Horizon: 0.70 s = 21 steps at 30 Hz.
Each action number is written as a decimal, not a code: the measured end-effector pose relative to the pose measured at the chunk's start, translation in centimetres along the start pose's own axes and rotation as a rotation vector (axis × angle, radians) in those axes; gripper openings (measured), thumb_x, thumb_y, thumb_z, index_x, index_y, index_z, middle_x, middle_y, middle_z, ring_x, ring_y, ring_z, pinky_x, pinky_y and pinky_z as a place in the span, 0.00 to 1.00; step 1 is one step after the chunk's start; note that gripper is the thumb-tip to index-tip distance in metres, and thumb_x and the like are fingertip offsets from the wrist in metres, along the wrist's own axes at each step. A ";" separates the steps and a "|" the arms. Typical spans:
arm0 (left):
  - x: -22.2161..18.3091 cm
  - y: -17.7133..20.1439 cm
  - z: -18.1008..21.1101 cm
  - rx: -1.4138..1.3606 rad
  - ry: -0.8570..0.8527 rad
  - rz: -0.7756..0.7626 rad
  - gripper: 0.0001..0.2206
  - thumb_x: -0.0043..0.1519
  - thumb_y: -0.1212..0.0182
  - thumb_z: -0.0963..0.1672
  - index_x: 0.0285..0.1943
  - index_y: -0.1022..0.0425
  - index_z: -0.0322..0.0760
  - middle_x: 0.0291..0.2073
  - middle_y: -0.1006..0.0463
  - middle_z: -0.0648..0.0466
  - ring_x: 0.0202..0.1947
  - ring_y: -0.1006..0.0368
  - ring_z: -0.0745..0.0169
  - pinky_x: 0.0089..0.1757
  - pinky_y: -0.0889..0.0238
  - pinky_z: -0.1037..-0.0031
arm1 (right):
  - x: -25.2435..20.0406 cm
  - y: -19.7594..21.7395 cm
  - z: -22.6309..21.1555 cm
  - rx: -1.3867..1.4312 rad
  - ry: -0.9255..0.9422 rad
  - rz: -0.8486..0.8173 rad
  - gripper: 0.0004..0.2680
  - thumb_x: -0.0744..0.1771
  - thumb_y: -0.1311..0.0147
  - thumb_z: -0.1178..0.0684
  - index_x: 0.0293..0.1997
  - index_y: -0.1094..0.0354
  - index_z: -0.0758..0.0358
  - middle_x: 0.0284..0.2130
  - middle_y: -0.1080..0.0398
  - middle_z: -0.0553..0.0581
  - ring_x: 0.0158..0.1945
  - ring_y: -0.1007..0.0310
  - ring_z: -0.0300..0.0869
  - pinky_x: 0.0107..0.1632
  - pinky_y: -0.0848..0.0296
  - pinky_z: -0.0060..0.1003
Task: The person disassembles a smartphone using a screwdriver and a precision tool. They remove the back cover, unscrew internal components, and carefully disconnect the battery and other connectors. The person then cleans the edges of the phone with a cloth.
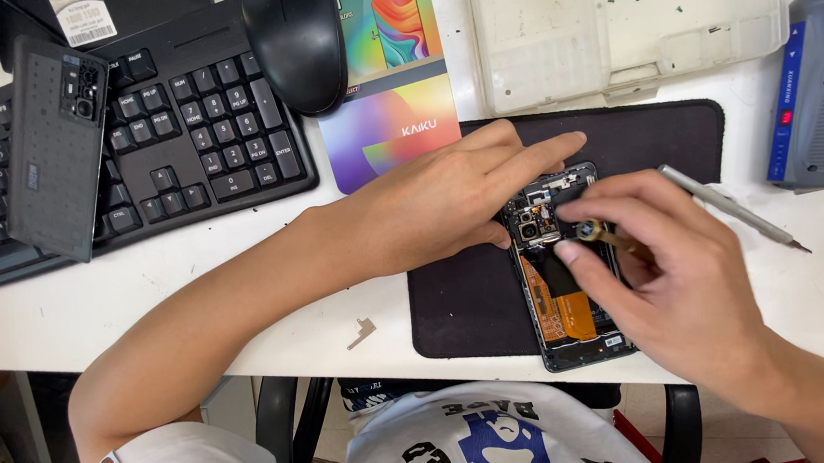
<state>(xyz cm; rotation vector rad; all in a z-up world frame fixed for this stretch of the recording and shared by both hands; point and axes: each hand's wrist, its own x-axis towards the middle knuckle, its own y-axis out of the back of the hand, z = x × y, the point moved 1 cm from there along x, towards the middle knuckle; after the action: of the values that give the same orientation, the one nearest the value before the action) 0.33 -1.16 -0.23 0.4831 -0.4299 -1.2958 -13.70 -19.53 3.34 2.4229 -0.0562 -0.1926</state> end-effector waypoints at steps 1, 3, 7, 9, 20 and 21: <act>0.1 0.0 0.0 -0.012 0.008 -0.007 0.44 0.51 0.26 0.39 0.77 0.48 0.33 0.49 0.25 0.47 0.54 0.27 0.50 0.50 0.30 0.67 | 0.0 0.1 -0.1 -0.013 0.044 0.039 0.12 0.64 0.38 0.58 0.52 0.26 0.66 0.39 0.29 0.53 0.26 0.37 0.30 0.24 0.40 0.27; 0.0 -0.1 0.0 -0.010 0.009 -0.005 0.43 0.51 0.26 0.39 0.76 0.48 0.33 0.49 0.25 0.47 0.54 0.27 0.50 0.50 0.30 0.67 | 0.4 0.6 0.2 -0.079 -0.075 0.022 0.13 0.65 0.38 0.58 0.54 0.25 0.65 0.40 0.30 0.54 0.23 0.42 0.33 0.24 0.41 0.29; 0.1 0.2 0.2 0.022 0.034 -0.025 0.40 0.52 0.27 0.40 0.75 0.45 0.32 0.48 0.25 0.46 0.50 0.25 0.51 0.47 0.30 0.68 | 0.6 0.6 0.2 -0.110 -0.090 -0.010 0.13 0.65 0.39 0.58 0.56 0.25 0.63 0.42 0.31 0.55 0.21 0.41 0.34 0.24 0.40 0.31; 0.1 0.2 0.4 0.016 0.060 -0.039 0.39 0.52 0.27 0.40 0.74 0.44 0.32 0.48 0.26 0.45 0.47 0.23 0.52 0.45 0.29 0.68 | 0.5 0.5 0.1 -0.141 -0.070 -0.015 0.14 0.65 0.38 0.57 0.56 0.26 0.65 0.44 0.32 0.56 0.23 0.40 0.34 0.26 0.38 0.31; 0.1 0.0 0.3 0.042 0.006 0.017 0.35 0.54 0.27 0.42 0.71 0.40 0.30 0.49 0.26 0.47 0.46 0.22 0.55 0.46 0.27 0.73 | 0.2 0.1 0.2 -0.211 -0.057 0.013 0.15 0.65 0.37 0.57 0.57 0.27 0.68 0.46 0.31 0.58 0.19 0.38 0.33 0.23 0.36 0.30; 0.1 0.0 0.3 0.042 0.018 0.008 0.35 0.53 0.27 0.42 0.70 0.39 0.30 0.49 0.26 0.46 0.45 0.22 0.55 0.46 0.27 0.72 | 0.1 0.2 0.2 -0.213 -0.050 0.010 0.14 0.65 0.37 0.58 0.57 0.27 0.68 0.46 0.31 0.58 0.19 0.39 0.33 0.23 0.36 0.30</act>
<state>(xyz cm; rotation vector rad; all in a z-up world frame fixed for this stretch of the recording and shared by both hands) 0.19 -1.25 0.01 0.5276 -0.4449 -1.2754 -13.60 -19.82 3.29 2.2056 -0.0676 -0.2424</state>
